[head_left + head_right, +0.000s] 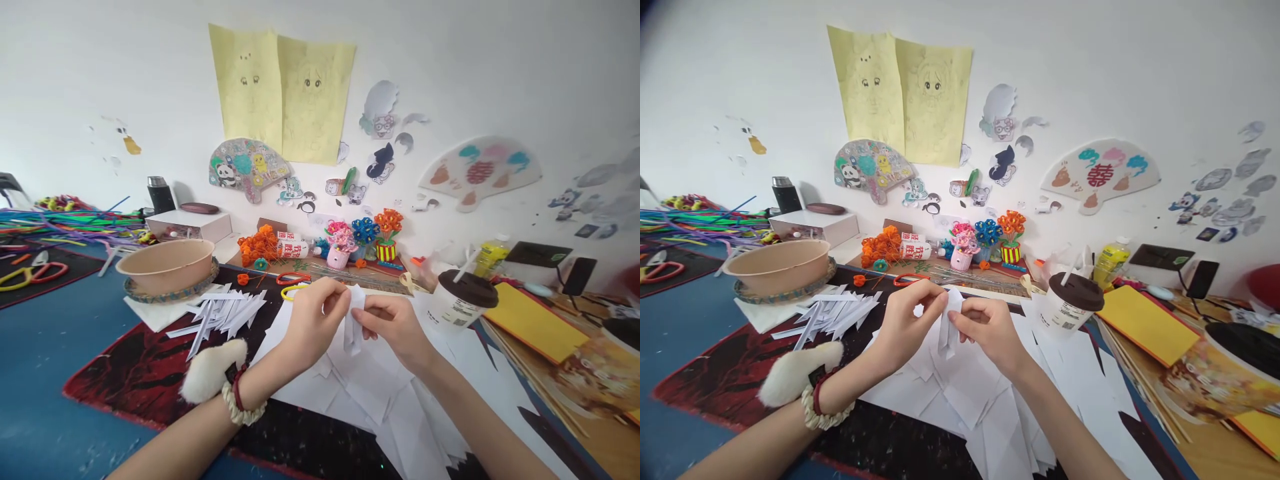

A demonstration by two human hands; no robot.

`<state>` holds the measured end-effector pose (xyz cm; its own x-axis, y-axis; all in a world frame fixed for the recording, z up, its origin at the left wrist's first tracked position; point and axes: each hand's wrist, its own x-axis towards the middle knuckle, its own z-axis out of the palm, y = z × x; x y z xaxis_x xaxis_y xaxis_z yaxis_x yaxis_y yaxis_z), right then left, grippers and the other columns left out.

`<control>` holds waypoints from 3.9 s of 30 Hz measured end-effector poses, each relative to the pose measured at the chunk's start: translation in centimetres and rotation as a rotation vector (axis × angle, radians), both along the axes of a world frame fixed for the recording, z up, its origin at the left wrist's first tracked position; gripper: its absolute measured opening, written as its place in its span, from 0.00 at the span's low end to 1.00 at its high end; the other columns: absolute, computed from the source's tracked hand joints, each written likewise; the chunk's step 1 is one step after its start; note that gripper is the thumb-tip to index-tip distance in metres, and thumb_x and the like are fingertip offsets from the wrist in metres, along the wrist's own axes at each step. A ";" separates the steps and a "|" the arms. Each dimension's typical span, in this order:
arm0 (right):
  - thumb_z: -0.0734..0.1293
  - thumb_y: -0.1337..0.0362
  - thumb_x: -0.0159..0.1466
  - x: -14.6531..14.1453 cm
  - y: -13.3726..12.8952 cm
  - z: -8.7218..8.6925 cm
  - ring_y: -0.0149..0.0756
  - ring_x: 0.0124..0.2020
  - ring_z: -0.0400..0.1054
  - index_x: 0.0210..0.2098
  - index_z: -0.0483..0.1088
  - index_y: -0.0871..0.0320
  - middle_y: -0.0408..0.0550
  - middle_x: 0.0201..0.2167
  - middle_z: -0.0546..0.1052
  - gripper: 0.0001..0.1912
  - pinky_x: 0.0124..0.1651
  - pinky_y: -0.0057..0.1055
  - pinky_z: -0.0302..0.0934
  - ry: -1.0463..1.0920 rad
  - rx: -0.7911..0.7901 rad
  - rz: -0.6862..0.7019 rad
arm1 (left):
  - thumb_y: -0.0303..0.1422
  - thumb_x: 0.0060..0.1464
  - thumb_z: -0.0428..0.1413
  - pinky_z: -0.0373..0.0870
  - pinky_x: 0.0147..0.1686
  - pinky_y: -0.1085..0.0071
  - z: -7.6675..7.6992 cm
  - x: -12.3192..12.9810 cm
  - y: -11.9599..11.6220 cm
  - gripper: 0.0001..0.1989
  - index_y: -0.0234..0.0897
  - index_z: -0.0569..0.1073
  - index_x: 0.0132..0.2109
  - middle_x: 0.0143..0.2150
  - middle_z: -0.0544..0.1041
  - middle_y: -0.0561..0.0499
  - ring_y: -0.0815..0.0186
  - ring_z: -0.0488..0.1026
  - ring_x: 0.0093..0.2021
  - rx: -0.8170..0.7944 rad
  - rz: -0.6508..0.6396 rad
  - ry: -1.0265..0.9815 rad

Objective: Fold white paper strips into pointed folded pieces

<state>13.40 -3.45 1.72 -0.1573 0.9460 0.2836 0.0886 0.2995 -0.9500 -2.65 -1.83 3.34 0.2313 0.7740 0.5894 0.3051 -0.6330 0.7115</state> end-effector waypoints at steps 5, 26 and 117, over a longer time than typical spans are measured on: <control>0.70 0.55 0.58 0.0 0.2 -1.2 0.29 0.18 0.61 0.24 0.72 0.59 0.40 0.15 0.67 0.14 0.21 0.27 0.54 -0.007 -0.014 -0.039 | 0.32 0.58 0.53 0.59 0.28 0.74 -1.0 -0.2 0.5 0.11 0.34 0.71 0.29 0.25 0.70 0.53 0.70 0.63 0.26 -0.154 -0.110 -0.075; 0.73 0.57 0.56 -0.3 -1.8 -2.3 0.28 0.14 0.63 0.22 0.73 0.58 0.43 0.13 0.73 0.13 0.18 0.25 0.60 0.139 -0.172 0.074 | 0.31 0.56 0.56 0.64 0.26 0.76 -2.5 0.1 -1.1 0.09 0.35 0.72 0.28 0.25 0.73 0.53 0.71 0.66 0.25 -0.268 -0.074 -0.121; 0.70 0.56 0.60 1.5 -1.4 -1.7 0.25 0.15 0.59 0.23 0.73 0.59 0.39 0.12 0.67 0.15 0.17 0.23 0.53 0.058 -0.142 -0.090 | 0.39 0.56 0.57 0.61 0.26 0.77 -1.4 -0.4 -0.9 0.14 0.32 0.73 0.30 0.22 0.67 0.55 0.73 0.62 0.24 -0.779 -0.451 -0.113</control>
<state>14.88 -4.85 0.00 -0.0572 0.9867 0.1524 0.0528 0.1554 -0.9864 -3.07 -2.70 1.94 0.5816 0.8131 -0.0251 0.0470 -0.0028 0.9989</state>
